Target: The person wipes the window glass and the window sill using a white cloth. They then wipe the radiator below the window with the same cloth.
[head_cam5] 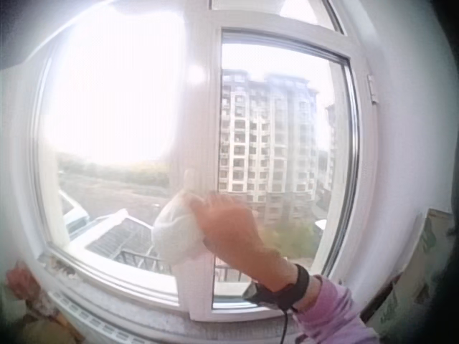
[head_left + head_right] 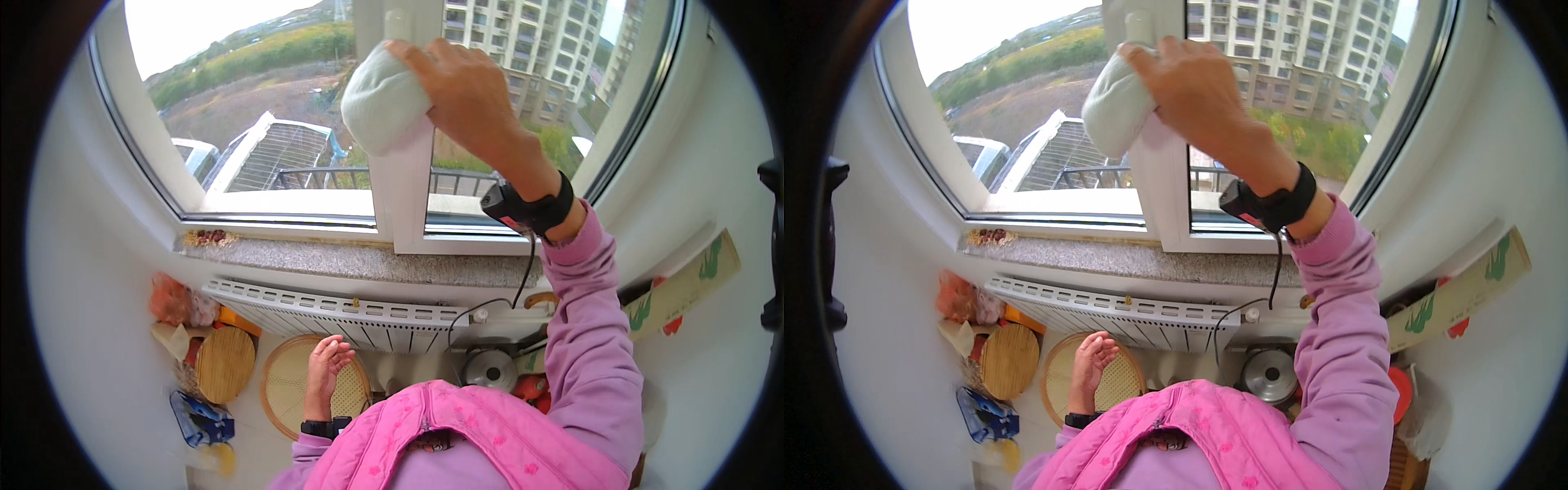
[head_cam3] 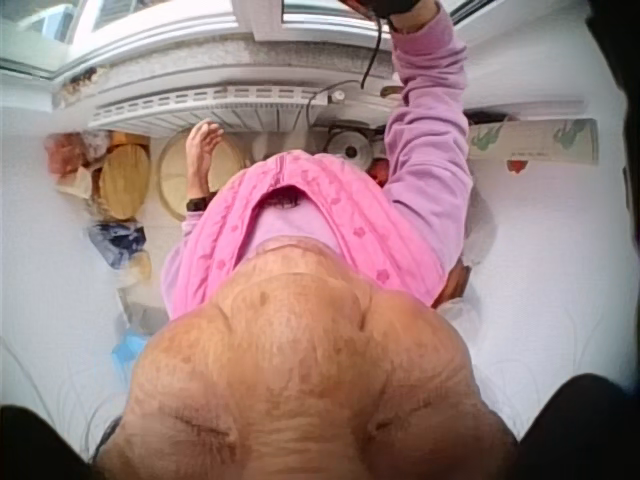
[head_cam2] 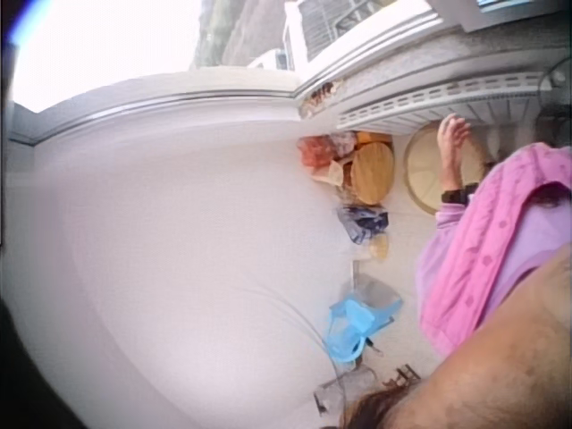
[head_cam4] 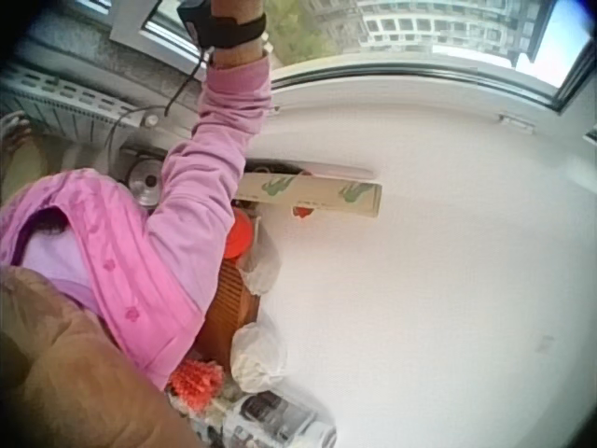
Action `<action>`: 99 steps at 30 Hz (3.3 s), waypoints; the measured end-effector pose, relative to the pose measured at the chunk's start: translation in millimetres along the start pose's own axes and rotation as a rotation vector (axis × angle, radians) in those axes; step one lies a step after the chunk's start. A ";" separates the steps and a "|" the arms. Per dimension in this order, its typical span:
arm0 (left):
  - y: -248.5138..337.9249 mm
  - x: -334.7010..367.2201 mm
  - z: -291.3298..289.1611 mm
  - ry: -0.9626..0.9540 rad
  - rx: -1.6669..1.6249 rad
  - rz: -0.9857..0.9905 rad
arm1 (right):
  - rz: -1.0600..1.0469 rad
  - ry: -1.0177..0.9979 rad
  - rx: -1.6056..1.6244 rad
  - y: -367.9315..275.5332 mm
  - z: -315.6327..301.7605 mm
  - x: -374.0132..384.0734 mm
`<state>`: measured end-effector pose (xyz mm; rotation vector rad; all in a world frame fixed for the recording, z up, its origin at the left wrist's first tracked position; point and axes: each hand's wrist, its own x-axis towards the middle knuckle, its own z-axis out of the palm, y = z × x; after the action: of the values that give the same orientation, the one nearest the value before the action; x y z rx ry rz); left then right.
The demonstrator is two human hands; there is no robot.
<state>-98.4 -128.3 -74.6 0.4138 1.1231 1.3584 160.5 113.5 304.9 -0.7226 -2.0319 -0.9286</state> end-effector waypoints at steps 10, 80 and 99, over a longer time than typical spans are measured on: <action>-9.5 -9.3 -14.4 0.049 -0.030 0.031 | 0.065 -0.020 0.149 12.6 17.6 7.0; -3.5 12.2 2.3 0.011 0.104 -0.045 | 0.186 -0.200 0.028 19.2 -22.4 6.4; -14.7 9.3 12.4 0.019 0.133 -0.034 | 0.020 0.114 0.359 74.6 -28.0 -44.6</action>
<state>-81.8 -118.9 -84.3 0.4773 1.2351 1.2644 250.9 126.1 307.4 -0.4817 -2.0121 -0.5568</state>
